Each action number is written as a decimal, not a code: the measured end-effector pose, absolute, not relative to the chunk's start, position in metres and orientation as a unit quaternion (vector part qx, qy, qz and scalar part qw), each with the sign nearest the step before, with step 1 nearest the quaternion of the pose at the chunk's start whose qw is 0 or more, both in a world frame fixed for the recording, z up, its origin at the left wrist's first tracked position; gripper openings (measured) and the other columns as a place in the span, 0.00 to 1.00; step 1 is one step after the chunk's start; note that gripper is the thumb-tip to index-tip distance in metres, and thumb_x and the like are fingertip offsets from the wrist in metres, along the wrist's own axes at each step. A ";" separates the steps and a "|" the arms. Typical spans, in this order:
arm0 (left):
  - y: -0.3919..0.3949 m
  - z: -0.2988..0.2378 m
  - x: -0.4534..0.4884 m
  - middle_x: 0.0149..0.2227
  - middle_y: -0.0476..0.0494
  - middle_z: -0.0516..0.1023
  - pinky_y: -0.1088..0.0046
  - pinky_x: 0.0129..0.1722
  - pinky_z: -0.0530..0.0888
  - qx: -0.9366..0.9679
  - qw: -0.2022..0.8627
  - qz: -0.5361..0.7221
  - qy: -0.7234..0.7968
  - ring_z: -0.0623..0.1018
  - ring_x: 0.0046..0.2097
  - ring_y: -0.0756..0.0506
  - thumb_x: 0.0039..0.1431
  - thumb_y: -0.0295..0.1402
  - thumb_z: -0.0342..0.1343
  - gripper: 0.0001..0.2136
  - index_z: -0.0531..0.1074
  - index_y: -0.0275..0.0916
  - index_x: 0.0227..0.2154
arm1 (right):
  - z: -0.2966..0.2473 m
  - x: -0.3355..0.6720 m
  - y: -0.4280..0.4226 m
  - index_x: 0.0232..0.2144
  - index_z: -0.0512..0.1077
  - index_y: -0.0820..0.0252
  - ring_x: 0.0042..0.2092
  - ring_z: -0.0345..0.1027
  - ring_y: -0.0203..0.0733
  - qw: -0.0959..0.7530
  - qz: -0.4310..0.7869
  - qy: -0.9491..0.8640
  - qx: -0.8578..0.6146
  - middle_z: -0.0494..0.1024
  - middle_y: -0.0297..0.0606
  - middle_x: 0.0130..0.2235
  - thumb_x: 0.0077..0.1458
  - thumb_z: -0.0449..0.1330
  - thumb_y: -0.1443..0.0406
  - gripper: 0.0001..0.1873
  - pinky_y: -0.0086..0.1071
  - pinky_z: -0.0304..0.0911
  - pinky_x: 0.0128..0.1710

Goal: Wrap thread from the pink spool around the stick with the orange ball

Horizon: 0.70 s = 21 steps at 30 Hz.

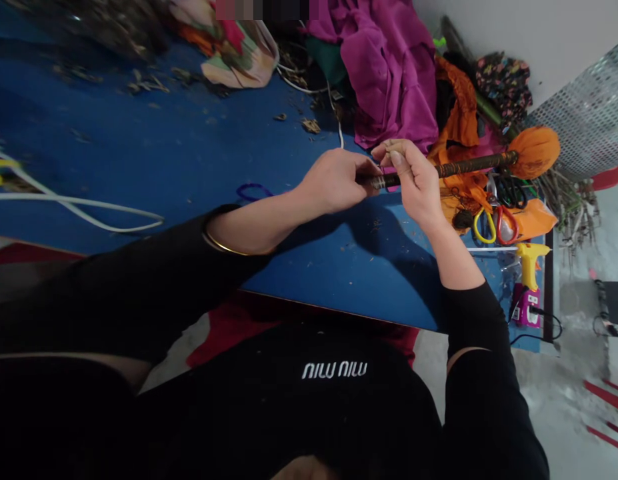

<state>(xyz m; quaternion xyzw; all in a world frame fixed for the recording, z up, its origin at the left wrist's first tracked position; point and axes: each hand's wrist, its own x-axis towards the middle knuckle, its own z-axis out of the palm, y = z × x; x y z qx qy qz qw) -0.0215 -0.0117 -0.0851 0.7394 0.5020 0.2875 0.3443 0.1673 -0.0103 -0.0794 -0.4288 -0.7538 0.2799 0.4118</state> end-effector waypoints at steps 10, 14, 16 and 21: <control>-0.036 -0.074 -0.011 0.41 0.38 0.86 0.64 0.48 0.75 0.787 0.190 0.206 0.550 0.84 0.47 0.36 0.63 0.27 0.53 0.27 0.72 0.37 0.65 | -0.080 0.162 -0.004 0.37 0.76 0.50 0.58 0.77 0.45 0.407 0.325 -0.696 -0.494 0.84 0.37 0.47 0.65 0.61 0.41 0.21 0.44 0.76 0.62; -0.038 -0.075 -0.011 0.41 0.39 0.85 0.65 0.48 0.74 0.799 0.194 0.212 0.529 0.83 0.46 0.37 0.64 0.25 0.52 0.23 0.75 0.40 0.61 | -0.082 0.162 -0.003 0.33 0.73 0.50 0.55 0.79 0.44 0.410 0.325 -0.697 -0.490 0.84 0.36 0.45 0.64 0.60 0.38 0.25 0.45 0.77 0.61; -0.037 -0.076 -0.011 0.41 0.39 0.85 0.65 0.49 0.73 0.798 0.200 0.209 0.528 0.82 0.47 0.37 0.64 0.26 0.53 0.19 0.79 0.40 0.55 | -0.085 0.162 -0.002 0.31 0.71 0.51 0.55 0.79 0.44 0.417 0.331 -0.697 -0.480 0.84 0.36 0.45 0.63 0.59 0.36 0.27 0.45 0.78 0.59; -0.031 -0.077 -0.014 0.43 0.38 0.85 0.62 0.52 0.72 0.778 0.233 0.223 0.540 0.82 0.50 0.34 0.62 0.27 0.55 0.15 0.83 0.40 0.48 | -0.087 0.167 0.002 0.30 0.71 0.53 0.49 0.81 0.41 0.449 0.349 -0.684 -0.457 0.83 0.36 0.47 0.64 0.58 0.37 0.29 0.41 0.80 0.51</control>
